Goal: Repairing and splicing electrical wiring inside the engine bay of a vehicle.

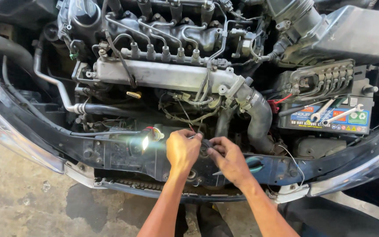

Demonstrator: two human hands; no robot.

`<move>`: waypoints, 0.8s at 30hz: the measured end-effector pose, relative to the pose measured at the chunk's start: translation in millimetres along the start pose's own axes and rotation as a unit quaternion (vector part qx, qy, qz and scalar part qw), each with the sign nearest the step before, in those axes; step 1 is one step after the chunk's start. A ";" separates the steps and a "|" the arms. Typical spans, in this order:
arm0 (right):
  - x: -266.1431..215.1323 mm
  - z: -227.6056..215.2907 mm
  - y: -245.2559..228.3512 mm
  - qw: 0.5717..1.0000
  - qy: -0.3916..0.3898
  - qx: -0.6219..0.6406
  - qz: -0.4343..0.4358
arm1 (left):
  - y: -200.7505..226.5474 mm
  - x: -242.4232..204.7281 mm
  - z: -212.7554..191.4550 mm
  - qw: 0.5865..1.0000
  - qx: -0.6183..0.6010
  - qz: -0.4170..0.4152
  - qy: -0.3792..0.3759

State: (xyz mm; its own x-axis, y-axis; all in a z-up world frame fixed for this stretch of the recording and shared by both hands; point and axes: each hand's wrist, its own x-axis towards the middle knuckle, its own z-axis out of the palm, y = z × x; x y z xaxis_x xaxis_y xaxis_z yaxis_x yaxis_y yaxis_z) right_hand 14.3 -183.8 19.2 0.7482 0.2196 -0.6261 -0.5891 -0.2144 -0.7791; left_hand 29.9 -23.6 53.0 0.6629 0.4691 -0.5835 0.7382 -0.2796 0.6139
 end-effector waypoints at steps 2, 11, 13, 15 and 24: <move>-0.7 2.6 1.0 1.000 -0.011 0.018 0.000 | -7.8 3.7 6.5 0.999 0.026 0.027 0.016; 24.3 -22.1 -60.6 0.977 -0.036 -0.204 -0.050 | -14.6 -8.0 37.9 0.880 0.296 0.354 0.115; 51.2 -16.5 -85.5 0.937 -0.033 -0.269 -0.220 | -16.6 -12.7 46.2 0.838 0.362 0.384 0.136; 81.6 -6.3 -115.1 0.913 -0.169 -0.320 -0.186 | -13.1 -18.7 53.0 0.754 0.468 0.440 0.138; 75.7 63.7 -145.3 0.702 -0.246 -0.666 -0.060 | -37.7 -15.0 69.1 0.686 0.496 0.519 0.121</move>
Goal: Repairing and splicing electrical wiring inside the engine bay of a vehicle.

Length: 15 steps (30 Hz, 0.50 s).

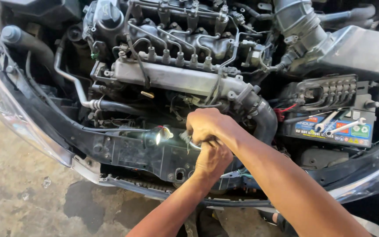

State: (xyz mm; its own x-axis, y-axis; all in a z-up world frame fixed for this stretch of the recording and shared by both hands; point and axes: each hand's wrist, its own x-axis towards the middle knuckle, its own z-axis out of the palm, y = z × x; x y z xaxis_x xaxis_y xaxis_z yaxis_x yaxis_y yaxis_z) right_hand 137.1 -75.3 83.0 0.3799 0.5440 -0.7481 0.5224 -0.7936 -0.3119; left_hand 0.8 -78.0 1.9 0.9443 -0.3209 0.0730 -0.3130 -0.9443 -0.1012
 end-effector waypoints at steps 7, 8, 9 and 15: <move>-13.6 6.1 20.3 0.998 0.042 -0.039 0.002 | -26.8 -26.3 -24.4 0.993 -0.097 -0.034 0.055; -18.6 14.3 29.2 0.994 0.110 0.018 -0.002 | -32.0 -32.7 -23.3 0.979 -0.153 -0.074 0.111; -23.8 22.8 38.3 0.981 0.177 0.073 -0.006 | -37.0 -39.0 -21.9 0.957 -0.209 -0.113 0.165; -57.0 85.5 64.4 0.890 0.334 0.310 0.027 | -35.0 -32.9 -44.9 0.819 -0.427 -0.330 0.196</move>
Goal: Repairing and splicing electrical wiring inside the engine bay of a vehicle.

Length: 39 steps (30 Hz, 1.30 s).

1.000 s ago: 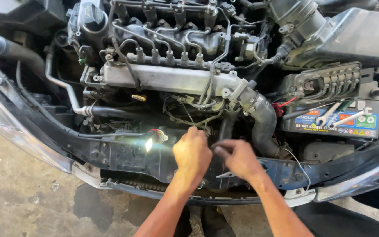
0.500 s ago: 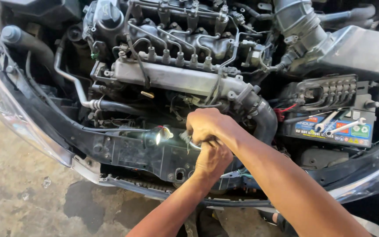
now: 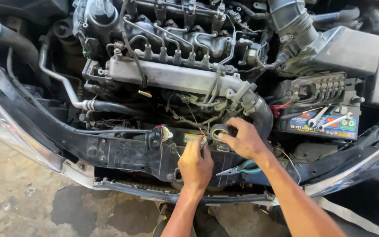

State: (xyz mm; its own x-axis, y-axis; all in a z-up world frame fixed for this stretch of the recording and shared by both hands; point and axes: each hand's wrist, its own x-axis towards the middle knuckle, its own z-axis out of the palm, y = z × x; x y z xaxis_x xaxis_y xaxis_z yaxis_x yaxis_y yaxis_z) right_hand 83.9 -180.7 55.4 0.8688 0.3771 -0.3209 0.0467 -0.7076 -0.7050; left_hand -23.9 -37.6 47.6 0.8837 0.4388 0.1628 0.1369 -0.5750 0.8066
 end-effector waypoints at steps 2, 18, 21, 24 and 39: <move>-21.3 13.7 5.8 0.994 -0.008 0.073 0.085 | -1.8 1.4 1.9 0.997 -0.027 -0.065 -0.024; -57.2 58.8 2.3 0.946 -0.086 0.228 0.213 | -36.0 38.8 12.8 0.869 -0.182 -0.414 -0.199; -52.7 43.4 -19.8 0.913 -0.100 0.300 0.257 | -40.3 49.4 18.1 0.845 -0.156 -0.452 -0.239; -39.8 36.4 -17.8 0.893 -0.124 0.316 0.294 | -49.8 48.1 25.7 0.824 -0.170 -0.476 -0.256; -1.3 62.4 -21.6 0.915 -0.117 0.167 0.349 | -48.7 39.6 35.8 0.882 -0.027 -0.423 -0.206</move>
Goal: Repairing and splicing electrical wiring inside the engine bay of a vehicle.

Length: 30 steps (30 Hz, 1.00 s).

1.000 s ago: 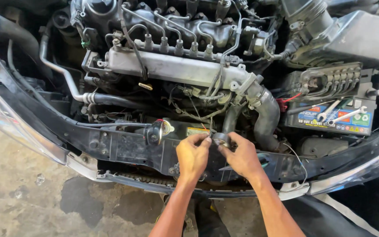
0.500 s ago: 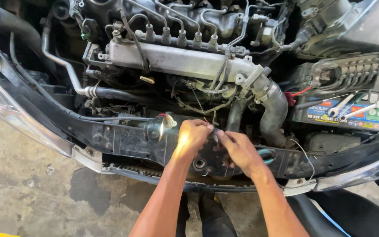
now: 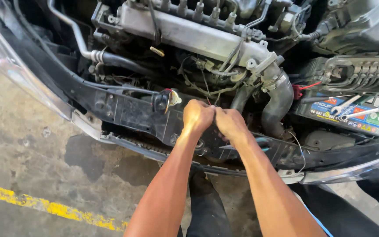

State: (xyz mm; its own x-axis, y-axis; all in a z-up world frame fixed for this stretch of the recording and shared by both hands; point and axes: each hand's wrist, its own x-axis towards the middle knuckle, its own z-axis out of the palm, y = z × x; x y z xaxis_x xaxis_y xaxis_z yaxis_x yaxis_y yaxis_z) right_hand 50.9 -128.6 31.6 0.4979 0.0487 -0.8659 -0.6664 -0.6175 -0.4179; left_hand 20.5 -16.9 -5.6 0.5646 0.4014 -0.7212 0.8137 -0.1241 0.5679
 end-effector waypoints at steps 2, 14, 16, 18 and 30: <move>1.3 6.1 5.5 0.998 0.036 -0.043 -0.022 | -6.3 -5.3 -0.5 1.000 -0.003 0.026 0.011; 8.1 11.9 31.1 0.974 0.139 -0.126 -0.126 | -19.5 27.4 2.0 0.982 -0.149 -0.037 -0.107; 2.9 14.5 26.9 0.973 0.148 -0.124 -0.130 | -6.6 19.9 -9.7 0.984 -0.129 -0.060 -0.112; -4.7 15.6 22.7 0.970 0.166 -0.126 -0.129 | 1.7 13.6 -17.7 0.980 -0.115 -0.081 -0.137; 5.4 21.7 60.1 0.949 0.184 -0.168 -0.194 | 0.5 -30.8 -14.2 0.999 -0.008 0.037 0.000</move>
State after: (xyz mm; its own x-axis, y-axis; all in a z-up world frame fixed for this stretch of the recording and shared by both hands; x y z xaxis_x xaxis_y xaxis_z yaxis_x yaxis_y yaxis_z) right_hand 1.5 -148.5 -4.2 0.8706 0.0850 -0.4846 -0.2095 -0.8272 -0.5214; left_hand 1.5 -16.5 22.6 0.6233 0.3909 -0.6772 0.7672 -0.1384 0.6263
